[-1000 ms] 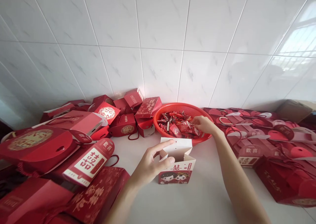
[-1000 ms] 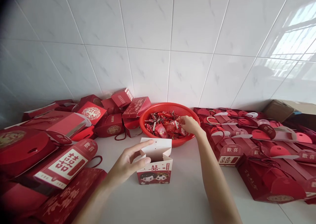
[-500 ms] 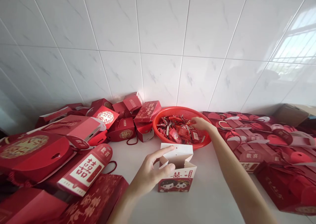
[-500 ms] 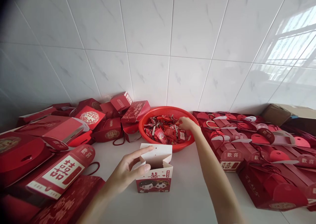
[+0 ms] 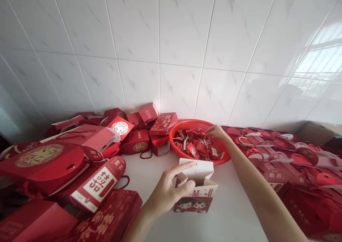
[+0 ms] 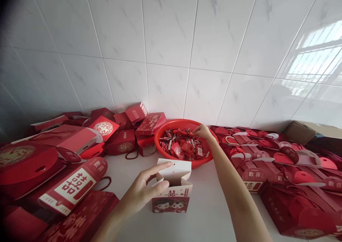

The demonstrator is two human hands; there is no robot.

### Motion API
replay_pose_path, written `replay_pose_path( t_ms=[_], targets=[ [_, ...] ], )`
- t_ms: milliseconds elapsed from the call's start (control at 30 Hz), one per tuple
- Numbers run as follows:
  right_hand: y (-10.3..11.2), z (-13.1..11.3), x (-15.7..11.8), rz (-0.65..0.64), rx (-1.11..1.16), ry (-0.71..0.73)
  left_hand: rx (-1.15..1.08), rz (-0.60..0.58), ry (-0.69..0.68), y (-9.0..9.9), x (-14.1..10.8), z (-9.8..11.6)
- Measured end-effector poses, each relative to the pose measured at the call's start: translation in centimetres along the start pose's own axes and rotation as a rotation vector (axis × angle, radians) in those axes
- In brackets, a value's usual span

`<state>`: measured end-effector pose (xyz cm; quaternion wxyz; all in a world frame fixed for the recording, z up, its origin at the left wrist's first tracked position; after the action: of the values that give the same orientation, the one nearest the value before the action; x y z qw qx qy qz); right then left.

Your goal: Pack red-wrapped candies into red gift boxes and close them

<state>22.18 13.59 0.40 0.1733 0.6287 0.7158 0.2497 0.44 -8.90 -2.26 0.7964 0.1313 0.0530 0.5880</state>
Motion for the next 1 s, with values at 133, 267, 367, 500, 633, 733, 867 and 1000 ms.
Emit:
replay_pose_path(
  t_ms=[133, 267, 367, 500, 633, 733, 867, 1000],
  targets=[
    [0.6, -3.7, -3.7, 0.103, 0.262, 0.153, -0.013, 0.010, -0.021, 0.1, 0.0, 0.2],
    [-0.4, -8.2, -9.9, -0.001, 0.547, 0.326, -0.004, 0.040, -0.060, 0.3, 0.1, 0.5],
    [-1.9, -10.6, -14.3, -0.157, 0.569, 0.350, -0.010, 0.071, -0.105, 0.2, 0.1, 1.0],
    [-3.2, -12.7, -17.7, -0.263, 0.425, 0.424, -0.043, 0.107, -0.185, 0.1, -0.2, 2.2],
    [-4.2, -12.9, -18.3, -0.305, 0.275, 0.429, -0.097, 0.121, -0.218, -0.1, -0.4, 2.8],
    [-4.8, -12.7, -18.2, -0.354, 0.281, 0.401, -0.105, 0.194, -0.219, 0.3, -0.5, 2.7],
    [-5.4, -12.3, -18.1, -0.450, 0.419, 0.333, -0.125, 0.194, -0.243, 0.4, -0.6, 2.7],
    [-5.7, -12.1, -18.0, -0.499, 0.499, 0.299, -0.121, 0.204, -0.252, 0.6, -0.7, 2.8]
  ],
)
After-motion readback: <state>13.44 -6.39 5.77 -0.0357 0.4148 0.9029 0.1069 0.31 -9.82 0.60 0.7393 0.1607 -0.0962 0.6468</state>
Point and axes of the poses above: each hand's wrist, its own x-axis towards the middle knuckle, its own y-axis out of the back of the hand, z = x × y, the point moved 8 cm from there along x, towards the middle knuckle, and after that the axes turned 4 degrees about x, right-handed, at the moved point
